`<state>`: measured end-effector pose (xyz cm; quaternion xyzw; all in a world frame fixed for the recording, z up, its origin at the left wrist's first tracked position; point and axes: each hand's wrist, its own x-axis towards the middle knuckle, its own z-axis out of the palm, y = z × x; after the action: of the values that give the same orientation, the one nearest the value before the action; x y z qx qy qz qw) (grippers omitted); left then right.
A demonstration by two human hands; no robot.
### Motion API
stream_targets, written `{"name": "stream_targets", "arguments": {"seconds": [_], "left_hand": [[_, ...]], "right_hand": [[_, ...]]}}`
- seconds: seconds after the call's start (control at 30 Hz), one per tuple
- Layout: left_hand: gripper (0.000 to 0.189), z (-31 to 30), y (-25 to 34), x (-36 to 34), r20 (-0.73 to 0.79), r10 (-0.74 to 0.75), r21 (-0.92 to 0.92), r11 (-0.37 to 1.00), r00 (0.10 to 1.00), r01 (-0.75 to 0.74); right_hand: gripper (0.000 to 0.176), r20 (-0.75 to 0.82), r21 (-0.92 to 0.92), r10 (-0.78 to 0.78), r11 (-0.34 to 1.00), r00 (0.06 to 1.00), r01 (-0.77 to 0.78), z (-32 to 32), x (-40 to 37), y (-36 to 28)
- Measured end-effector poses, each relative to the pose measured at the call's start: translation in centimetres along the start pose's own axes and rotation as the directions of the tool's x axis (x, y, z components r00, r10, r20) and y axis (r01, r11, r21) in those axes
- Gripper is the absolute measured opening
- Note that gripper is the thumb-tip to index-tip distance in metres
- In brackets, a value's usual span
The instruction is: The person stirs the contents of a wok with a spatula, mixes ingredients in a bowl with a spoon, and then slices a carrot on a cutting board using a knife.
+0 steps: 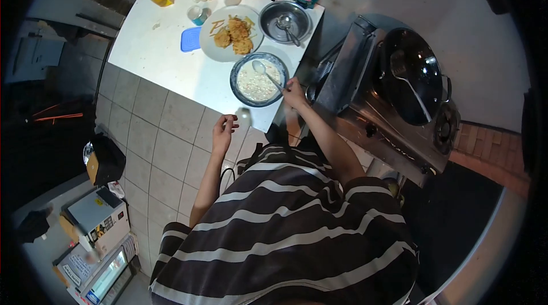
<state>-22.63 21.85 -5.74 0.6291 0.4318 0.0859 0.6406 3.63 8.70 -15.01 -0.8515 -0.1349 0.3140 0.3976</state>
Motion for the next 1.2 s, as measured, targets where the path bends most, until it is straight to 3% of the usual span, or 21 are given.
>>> {"name": "stream_targets", "arguments": {"seconds": [0.17,0.33,0.47,0.57,0.63,0.67,0.77,0.8,0.87,0.9,1.03,1.13,1.2], "left_hand": [[0.031,0.0,0.5,0.6,0.036,-0.005,0.008,1.0,0.999,0.005],[0.03,0.1,1.3,1.0,0.052,-0.014,0.008,1.0,0.999,0.013],[0.031,0.5,1.3,1.1,0.068,-0.012,0.012,1.0,0.998,0.012],[0.031,0.6,1.0,1.0,0.078,-0.02,-0.004,1.0,0.997,0.02],[0.031,0.5,0.6,0.8,0.078,-0.035,-0.023,0.999,0.996,0.037],[0.031,0.4,0.4,0.6,0.071,-0.038,-0.027,0.999,0.997,0.04],[0.031,0.1,-0.4,0.4,0.042,-0.047,-0.041,0.998,0.998,0.049],[0.031,0.0,-0.6,0.2,0.04,-0.054,-0.045,0.997,0.998,0.056],[0.031,-0.2,-0.9,0.0,0.032,-0.063,-0.053,0.996,0.997,0.065],[0.031,-0.3,-1.1,0.0,0.033,-0.069,-0.061,0.996,0.997,0.071],[0.031,-0.2,-1.0,0.0,0.037,-0.088,-0.066,0.994,0.995,0.09],[0.031,0.0,-0.5,0.1,0.045,-0.093,-0.068,0.993,0.995,0.096],[0.032,0.1,-0.3,0.3,0.039,-0.088,-0.068,0.994,0.995,0.09]], "right_hand": [[0.034,-0.007,-0.079,-0.125,0.989,0.992,0.124,-1.6,-0.3,-1.5],[0.026,0.008,-0.082,-0.105,0.991,0.994,0.105,-2.7,-0.1,-3.2],[0.026,0.061,-0.203,-0.068,0.976,0.996,0.079,-3.5,-0.1,-6.4],[0.027,0.119,-0.3,-0.113,0.943,0.986,0.144,-3.1,0.9,-7.2],[0.03,0.241,-0.476,-0.104,0.854,0.965,0.211,-2.6,2.0,-7.2],[0.03,0.248,-0.477,-0.106,0.852,0.963,0.216,-2.5,2.0,-6.8],[0.03,0.198,-0.649,-0.375,0.642,0.906,0.408,-5.7,-1.8,-10.9],[0.03,0.205,-0.649,-0.377,0.639,0.903,0.414,-6.0,-2.1,-10.7],[0.032,0.268,-0.694,-0.533,0.47,0.802,0.545,-7.0,-2.2,-10.0],[0.032,0.309,-0.695,-0.517,0.45,0.798,0.561,-7.5,-2.1,-9.8],[0.035,0.275,-0.713,-0.53,0.448,0.802,0.54,-7.6,-1.6,-8.4],[0.028,0.22,-0.683,-0.453,0.561,0.864,0.468,-6.6,-2.2,-7.1],[0.02,0.087,-0.414,-0.336,0.844,0.938,0.341,-5.1,-2.9,-5.6]]}}
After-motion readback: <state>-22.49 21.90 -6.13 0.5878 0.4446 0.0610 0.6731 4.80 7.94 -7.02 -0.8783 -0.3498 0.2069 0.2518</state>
